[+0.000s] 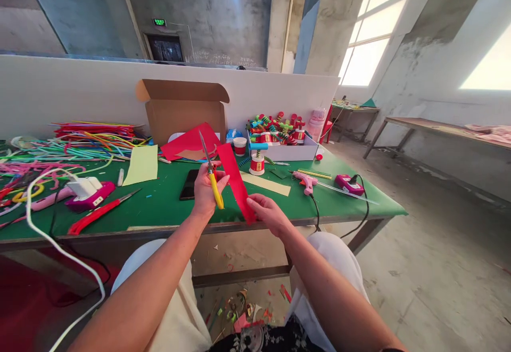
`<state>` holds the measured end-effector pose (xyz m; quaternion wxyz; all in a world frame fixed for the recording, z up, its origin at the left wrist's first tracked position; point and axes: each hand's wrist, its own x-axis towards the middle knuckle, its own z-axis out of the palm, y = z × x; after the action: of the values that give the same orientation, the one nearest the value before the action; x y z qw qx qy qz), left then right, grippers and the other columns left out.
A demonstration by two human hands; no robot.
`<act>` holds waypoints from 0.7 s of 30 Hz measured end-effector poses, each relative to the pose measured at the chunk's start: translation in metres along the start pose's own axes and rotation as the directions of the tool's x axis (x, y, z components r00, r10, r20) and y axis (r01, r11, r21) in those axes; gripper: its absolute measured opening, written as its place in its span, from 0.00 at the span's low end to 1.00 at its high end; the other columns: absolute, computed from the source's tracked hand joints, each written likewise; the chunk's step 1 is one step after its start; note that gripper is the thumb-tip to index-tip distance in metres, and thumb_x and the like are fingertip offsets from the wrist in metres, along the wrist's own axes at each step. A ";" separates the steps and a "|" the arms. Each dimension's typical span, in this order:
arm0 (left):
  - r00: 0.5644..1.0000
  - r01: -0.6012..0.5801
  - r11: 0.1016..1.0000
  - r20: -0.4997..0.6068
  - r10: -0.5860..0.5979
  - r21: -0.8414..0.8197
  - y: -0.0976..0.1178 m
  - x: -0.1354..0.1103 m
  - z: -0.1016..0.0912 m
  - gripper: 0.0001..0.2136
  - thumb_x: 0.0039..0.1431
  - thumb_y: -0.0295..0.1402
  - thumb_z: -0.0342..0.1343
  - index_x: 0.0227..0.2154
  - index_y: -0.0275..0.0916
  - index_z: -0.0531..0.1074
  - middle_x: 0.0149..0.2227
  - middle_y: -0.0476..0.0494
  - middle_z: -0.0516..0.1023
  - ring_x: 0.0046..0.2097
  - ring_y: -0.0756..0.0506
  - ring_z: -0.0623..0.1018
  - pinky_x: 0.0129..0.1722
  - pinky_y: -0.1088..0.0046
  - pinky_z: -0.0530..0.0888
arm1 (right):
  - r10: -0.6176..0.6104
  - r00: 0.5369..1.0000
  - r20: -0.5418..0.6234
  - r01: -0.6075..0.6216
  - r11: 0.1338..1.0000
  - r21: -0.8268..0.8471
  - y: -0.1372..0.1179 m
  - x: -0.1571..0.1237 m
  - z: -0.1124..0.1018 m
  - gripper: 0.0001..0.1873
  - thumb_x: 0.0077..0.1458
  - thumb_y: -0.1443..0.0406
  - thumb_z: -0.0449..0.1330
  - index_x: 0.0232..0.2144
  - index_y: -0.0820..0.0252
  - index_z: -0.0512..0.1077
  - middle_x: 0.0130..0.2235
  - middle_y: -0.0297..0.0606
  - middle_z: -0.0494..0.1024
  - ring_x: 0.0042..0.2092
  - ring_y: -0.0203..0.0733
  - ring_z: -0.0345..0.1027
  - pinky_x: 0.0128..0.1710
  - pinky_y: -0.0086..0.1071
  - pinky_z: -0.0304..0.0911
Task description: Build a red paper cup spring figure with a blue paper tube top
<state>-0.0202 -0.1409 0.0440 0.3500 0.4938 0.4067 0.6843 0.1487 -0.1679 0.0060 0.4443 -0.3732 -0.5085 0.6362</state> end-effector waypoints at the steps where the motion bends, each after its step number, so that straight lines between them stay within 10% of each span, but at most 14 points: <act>1: 0.999 0.030 0.999 0.030 -0.029 -0.011 0.000 -0.002 0.001 0.22 0.39 0.36 0.66 0.39 0.42 0.65 0.25 0.56 0.71 0.24 0.52 0.73 0.20 0.81 0.65 | -0.059 0.996 -0.060 0.058 0.998 -0.021 -0.003 0.002 -0.002 0.20 0.47 0.52 0.67 0.36 0.60 0.74 0.31 0.33 0.76 0.29 0.32 0.68 0.33 0.29 0.65; 13: 0.894 0.266 0.962 0.357 -0.272 0.067 -0.013 -0.031 0.022 0.24 0.37 0.35 0.69 0.39 0.41 0.68 0.21 0.57 0.70 0.20 0.53 0.71 0.18 0.81 0.64 | -0.184 0.954 -0.238 0.195 0.980 0.024 -0.007 0.012 -0.009 0.18 0.43 0.51 0.67 0.29 0.60 0.75 0.31 0.35 0.78 0.32 0.38 0.67 0.33 0.31 0.63; 21: 0.949 0.224 0.974 0.217 -0.228 0.043 -0.009 -0.015 0.012 0.26 0.36 0.39 0.70 0.40 0.40 0.67 0.22 0.57 0.70 0.21 0.52 0.73 0.16 0.82 0.65 | -0.109 0.989 -0.099 0.084 0.969 -0.231 -0.003 0.004 -0.017 0.14 0.47 0.54 0.62 0.25 0.59 0.70 0.24 0.30 0.71 0.26 0.33 0.60 0.25 0.27 0.52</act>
<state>-0.0042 -0.1478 0.0322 0.4646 0.5200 0.4253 0.5769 0.1636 -0.1587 0.0059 0.4571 -0.4311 -0.5697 0.5298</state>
